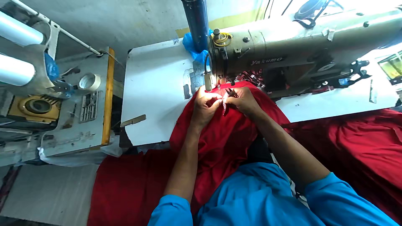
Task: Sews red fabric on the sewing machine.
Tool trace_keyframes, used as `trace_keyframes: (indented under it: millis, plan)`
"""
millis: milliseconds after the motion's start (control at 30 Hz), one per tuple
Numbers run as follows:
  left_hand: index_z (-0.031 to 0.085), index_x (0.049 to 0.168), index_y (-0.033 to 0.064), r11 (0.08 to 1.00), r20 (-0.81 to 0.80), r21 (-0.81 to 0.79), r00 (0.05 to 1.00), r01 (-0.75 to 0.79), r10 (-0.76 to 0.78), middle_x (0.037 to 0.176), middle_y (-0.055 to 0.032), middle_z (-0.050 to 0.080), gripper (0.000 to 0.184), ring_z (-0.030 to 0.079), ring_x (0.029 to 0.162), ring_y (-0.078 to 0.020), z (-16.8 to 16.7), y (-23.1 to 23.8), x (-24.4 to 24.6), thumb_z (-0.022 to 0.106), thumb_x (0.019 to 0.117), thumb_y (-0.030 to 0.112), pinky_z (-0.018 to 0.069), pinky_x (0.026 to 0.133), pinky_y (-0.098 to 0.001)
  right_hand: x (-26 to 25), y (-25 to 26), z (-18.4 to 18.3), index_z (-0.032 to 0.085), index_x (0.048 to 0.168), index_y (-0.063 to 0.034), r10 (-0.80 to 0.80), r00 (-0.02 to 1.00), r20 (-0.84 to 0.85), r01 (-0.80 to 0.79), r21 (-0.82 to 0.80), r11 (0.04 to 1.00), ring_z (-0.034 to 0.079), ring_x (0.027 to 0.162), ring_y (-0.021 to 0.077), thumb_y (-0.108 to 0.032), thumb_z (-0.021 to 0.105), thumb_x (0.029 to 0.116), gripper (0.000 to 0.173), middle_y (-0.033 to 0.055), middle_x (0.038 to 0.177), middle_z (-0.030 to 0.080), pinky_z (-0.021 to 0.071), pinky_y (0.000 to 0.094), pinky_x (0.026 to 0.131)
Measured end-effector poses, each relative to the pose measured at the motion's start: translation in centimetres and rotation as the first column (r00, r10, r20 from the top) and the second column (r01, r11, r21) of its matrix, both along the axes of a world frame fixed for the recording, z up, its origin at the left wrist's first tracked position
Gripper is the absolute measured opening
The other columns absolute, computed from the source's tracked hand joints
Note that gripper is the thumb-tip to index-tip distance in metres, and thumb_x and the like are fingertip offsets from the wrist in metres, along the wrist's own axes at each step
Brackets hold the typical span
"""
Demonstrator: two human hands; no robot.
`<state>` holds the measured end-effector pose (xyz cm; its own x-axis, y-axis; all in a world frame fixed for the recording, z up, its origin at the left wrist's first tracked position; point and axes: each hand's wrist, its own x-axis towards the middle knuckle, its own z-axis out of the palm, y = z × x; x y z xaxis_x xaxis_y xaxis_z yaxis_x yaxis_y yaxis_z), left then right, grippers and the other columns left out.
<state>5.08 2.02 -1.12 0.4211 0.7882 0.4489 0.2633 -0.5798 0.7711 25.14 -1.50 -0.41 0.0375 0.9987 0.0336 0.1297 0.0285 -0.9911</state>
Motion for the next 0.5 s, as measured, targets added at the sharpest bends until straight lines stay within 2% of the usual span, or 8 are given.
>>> trace_keyframes:
  millis: [100, 233, 267, 333, 367, 500]
  plan:
    - [0.074, 0.088, 0.0141, 0.999, -0.006, -0.036, 1.000, -0.002, 0.002, 0.139, -0.0066, 0.057, 0.004, 0.057, 0.120, -0.0165, -0.1, 0.1, -0.2, 0.078, 0.0882, 0.012, 0.0537, 0.092, -0.0320, -0.1, -0.5, 0.1, 0.071, 0.087, -0.0061, -0.003, 1.000, 0.011, 0.003, 0.001, 1.000, 0.054, 0.056, 0.0118, -0.007, 0.071, 0.0920, 0.005, 0.0048, 0.072, 0.065, 0.0433, 0.0277, 0.050]
    - [0.073, 0.087, 0.0136, 0.998, -0.045, -0.063, 0.999, -0.008, 0.005, 0.135, -0.0052, 0.060, 0.005, 0.060, 0.115, -0.0154, 0.0, -0.1, -0.4, 0.077, 0.0896, 0.014, 0.0544, 0.090, -0.0332, 0.0, -0.5, 0.2, 0.071, 0.092, -0.0066, 0.018, 0.995, 0.096, -0.022, 0.045, 0.999, 0.059, 0.065, 0.0128, -0.007, 0.070, 0.0929, 0.001, 0.0046, 0.079, 0.068, 0.0495, 0.0297, 0.058]
    - [0.072, 0.087, 0.0133, 0.998, -0.048, -0.068, 0.999, -0.003, 0.000, 0.134, -0.0051, 0.061, 0.005, 0.060, 0.114, -0.0155, -0.1, -0.3, -0.5, 0.076, 0.0899, 0.014, 0.0543, 0.090, -0.0337, 0.2, -0.4, 0.2, 0.071, 0.096, -0.0078, 0.027, 0.991, 0.133, -0.037, 0.069, 0.997, 0.062, 0.070, 0.0125, -0.008, 0.070, 0.0928, 0.003, 0.0039, 0.084, 0.069, 0.0525, 0.0305, 0.062]
    - [0.071, 0.086, 0.0125, 0.998, -0.043, -0.065, 0.999, 0.010, -0.012, 0.131, -0.0054, 0.062, 0.005, 0.061, 0.114, -0.0158, -0.1, -0.4, -0.7, 0.075, 0.0907, 0.012, 0.0546, 0.091, -0.0340, 0.9, 0.3, 0.2, 0.072, 0.107, -0.0095, 0.068, 0.979, 0.190, -0.089, 0.107, 0.990, 0.069, 0.088, 0.0111, -0.010, 0.071, 0.0918, 0.015, 0.0022, 0.099, 0.073, 0.0585, 0.0323, 0.078]
    - [0.071, 0.086, 0.0120, 0.998, -0.040, -0.065, 0.999, 0.015, -0.017, 0.130, -0.0058, 0.062, 0.006, 0.060, 0.114, -0.0161, -0.2, -0.5, -0.7, 0.074, 0.0914, 0.012, 0.0541, 0.091, -0.0344, 1.3, 0.6, 0.2, 0.072, 0.111, -0.0094, 0.093, 0.974, 0.205, -0.120, 0.122, 0.985, 0.069, 0.093, 0.0104, -0.010, 0.072, 0.0918, 0.020, 0.0020, 0.104, 0.074, 0.0587, 0.0319, 0.082]
    - [0.068, 0.083, 0.0120, 0.997, -0.045, -0.073, 0.998, 0.033, -0.037, 0.125, -0.0062, 0.063, 0.009, 0.061, 0.111, -0.0163, -0.1, -0.4, -0.5, 0.072, 0.0909, 0.010, 0.0544, 0.089, -0.0346, 2.0, 0.9, 0.6, 0.074, 0.108, -0.0099, 0.173, 0.948, 0.266, -0.221, 0.162, 0.962, 0.069, 0.086, 0.0075, -0.012, 0.072, 0.0937, 0.015, 0.0007, 0.098, 0.074, 0.0581, 0.0282, 0.079]
